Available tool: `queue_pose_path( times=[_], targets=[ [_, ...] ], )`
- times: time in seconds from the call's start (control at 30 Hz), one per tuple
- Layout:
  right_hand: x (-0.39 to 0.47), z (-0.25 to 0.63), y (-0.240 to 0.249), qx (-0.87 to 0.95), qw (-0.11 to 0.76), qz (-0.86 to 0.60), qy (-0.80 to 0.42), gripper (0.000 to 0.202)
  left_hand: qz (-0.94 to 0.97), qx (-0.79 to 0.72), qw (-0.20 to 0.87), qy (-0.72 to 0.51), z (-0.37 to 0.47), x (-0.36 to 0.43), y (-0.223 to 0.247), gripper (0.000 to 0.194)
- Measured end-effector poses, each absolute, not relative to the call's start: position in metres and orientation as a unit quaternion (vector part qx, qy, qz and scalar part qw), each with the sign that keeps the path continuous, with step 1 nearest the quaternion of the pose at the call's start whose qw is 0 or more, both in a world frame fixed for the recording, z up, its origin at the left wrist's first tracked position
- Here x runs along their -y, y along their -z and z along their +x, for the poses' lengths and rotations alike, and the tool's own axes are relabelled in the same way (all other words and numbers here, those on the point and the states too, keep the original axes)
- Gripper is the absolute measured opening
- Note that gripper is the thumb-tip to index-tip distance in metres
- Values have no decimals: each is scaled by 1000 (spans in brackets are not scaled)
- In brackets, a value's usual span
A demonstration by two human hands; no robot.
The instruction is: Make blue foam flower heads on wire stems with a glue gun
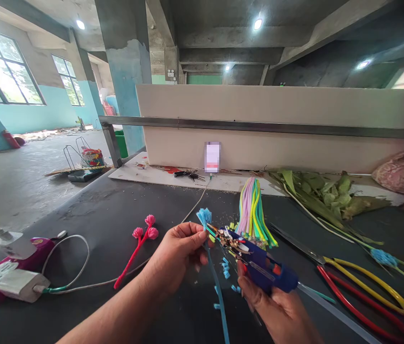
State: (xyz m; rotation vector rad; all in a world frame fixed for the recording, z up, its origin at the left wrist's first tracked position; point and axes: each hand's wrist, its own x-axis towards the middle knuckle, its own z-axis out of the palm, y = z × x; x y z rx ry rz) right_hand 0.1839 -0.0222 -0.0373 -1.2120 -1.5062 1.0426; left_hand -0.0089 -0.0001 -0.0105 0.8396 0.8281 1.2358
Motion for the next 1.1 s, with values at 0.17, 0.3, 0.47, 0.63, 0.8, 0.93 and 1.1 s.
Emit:
queue_pose_path(
  times=[0.17, 0.3, 0.47, 0.63, 0.8, 0.93, 1.1],
  targets=[
    [21, 183, 33, 604, 469, -489, -419, 30, 377, -365, 657, -541, -8, -1, 12, 21],
    [20, 185, 40, 609, 474, -487, -410, 31, 382, -371, 655, -536, -8, -2, 11, 22],
    [21, 187, 43, 601, 463, -487, -433, 29, 380, -392, 650, -529, -7, -1, 8, 24],
    [21, 181, 33, 584, 458, -501, -444, 33, 380, -387, 653, -528, -8, -1, 10, 25],
    [20, 178, 32, 575, 439, -513, -463, 39, 373, -382, 652, -538, -11, -1, 9, 25],
    [18, 183, 35, 568, 472, -482, -472, 36, 372, -375, 657, -538, -14, -1, 6, 25],
    [19, 197, 7, 523, 491, -391, -576, 21, 358, -358, 671, -541, -17, -3, 7, 25]
  ],
)
